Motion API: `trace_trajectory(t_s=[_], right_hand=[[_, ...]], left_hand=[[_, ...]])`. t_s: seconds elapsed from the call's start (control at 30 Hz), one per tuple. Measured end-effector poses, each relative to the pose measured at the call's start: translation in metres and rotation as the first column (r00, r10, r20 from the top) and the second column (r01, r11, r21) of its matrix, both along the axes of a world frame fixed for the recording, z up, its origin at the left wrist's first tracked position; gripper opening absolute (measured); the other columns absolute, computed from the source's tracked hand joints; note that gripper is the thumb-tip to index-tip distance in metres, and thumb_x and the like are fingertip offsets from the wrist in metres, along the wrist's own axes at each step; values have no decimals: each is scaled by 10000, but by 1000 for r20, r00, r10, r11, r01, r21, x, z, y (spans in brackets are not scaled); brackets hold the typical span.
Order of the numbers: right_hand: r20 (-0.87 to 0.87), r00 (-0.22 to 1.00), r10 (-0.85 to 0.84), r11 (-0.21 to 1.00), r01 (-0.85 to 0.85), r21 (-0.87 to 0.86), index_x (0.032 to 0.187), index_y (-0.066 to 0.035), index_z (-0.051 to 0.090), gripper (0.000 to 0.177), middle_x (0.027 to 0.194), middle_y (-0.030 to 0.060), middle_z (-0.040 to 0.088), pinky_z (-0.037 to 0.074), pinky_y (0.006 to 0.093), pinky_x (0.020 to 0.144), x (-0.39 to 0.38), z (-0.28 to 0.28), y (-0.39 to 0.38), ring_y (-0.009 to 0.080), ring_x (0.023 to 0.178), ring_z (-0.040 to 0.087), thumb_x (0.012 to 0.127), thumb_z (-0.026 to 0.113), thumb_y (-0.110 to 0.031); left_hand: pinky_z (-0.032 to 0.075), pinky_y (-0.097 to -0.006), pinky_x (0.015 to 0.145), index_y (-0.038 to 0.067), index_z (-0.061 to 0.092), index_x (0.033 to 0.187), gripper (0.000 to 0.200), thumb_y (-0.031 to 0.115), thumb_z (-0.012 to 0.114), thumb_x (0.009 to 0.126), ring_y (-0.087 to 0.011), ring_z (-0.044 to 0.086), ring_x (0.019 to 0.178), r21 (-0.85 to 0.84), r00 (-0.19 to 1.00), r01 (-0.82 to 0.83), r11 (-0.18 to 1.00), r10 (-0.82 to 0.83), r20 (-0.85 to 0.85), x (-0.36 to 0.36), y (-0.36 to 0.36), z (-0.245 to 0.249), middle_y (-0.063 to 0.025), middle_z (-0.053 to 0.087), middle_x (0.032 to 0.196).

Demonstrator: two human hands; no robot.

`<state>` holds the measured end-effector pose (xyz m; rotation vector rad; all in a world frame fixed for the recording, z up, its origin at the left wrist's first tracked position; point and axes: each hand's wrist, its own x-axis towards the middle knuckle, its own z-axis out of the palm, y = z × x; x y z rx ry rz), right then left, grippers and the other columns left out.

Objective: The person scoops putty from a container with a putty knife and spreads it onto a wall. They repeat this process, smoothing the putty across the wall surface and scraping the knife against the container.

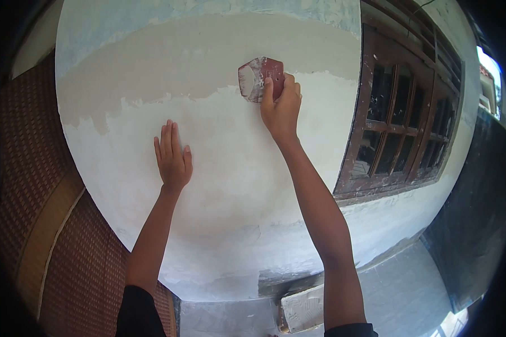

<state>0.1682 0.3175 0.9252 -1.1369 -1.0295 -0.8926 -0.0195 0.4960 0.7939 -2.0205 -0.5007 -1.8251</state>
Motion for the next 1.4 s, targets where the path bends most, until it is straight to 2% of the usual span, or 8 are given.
trace_trajectory(t_s=[0.27,0.37,0.53,0.8,0.9,1.1,1.27,1.4], right_hand=[[-212,975,64,986,-30,164,1110,40,572,296,970,145,620,506,313,747,39,-4,-47,176,836,617,1009,593,-238],[-70,995,77,984,-64,168,1126,34,568,291,971,133,592,500,319,729,29,-4,-39,172,835,593,1024,574,-239],[40,999,19,1000,-19,-12,1135,9,567,275,947,162,566,461,377,782,-3,2,-9,263,848,550,1004,586,-231],[-117,989,-90,985,106,140,1111,30,577,293,942,180,621,514,375,723,40,-10,-37,264,784,639,998,594,-240],[-174,975,141,976,-108,188,1119,30,569,297,948,149,604,512,350,728,20,-9,-48,199,797,617,1022,569,-250],[85,996,-39,999,42,-33,1122,13,572,289,899,146,569,449,384,756,-10,-1,-5,246,792,536,1014,574,-256],[-82,992,-95,993,100,64,1103,31,582,293,939,185,630,505,389,743,22,-4,-25,280,822,639,992,592,-241],[-172,975,142,974,-106,202,1103,29,572,277,953,141,614,498,301,693,21,-7,-47,171,795,599,1024,562,-237]], left_hand=[[148,-519,1221,6,296,1549,612,161,435,973,-304,270,1499,-14,999,32,999,-32,-27,1,2,0,-136,306,1611],[149,-520,1221,7,297,1548,611,159,437,973,-302,274,1498,-8,1000,14,1000,-14,-17,2,3,0,-135,307,1610],[147,-519,1222,9,296,1550,613,160,437,972,-298,266,1501,-21,999,21,1000,-22,-28,1,3,-1,-134,302,1613],[144,-521,1222,10,297,1550,611,168,435,975,-298,262,1503,-25,999,21,999,-22,-31,1,4,0,-134,301,1613],[170,-516,1217,10,327,1538,595,175,447,979,-291,300,1488,-12,1000,4,1000,-5,-13,3,0,-2,-131,340,1596],[203,-509,1212,11,363,1523,578,186,461,981,-283,346,1469,-8,1000,-11,1000,11,2,2,1,0,-126,382,1578],[207,-507,1212,14,368,1522,577,187,461,980,-279,348,1468,-26,1000,-14,1000,14,-4,1,2,-1,-124,385,1578],[153,-527,1219,6,296,1547,605,172,430,981,-302,270,1498,-25,999,14,1000,-15,-34,2,2,-3,-134,308,1609]])
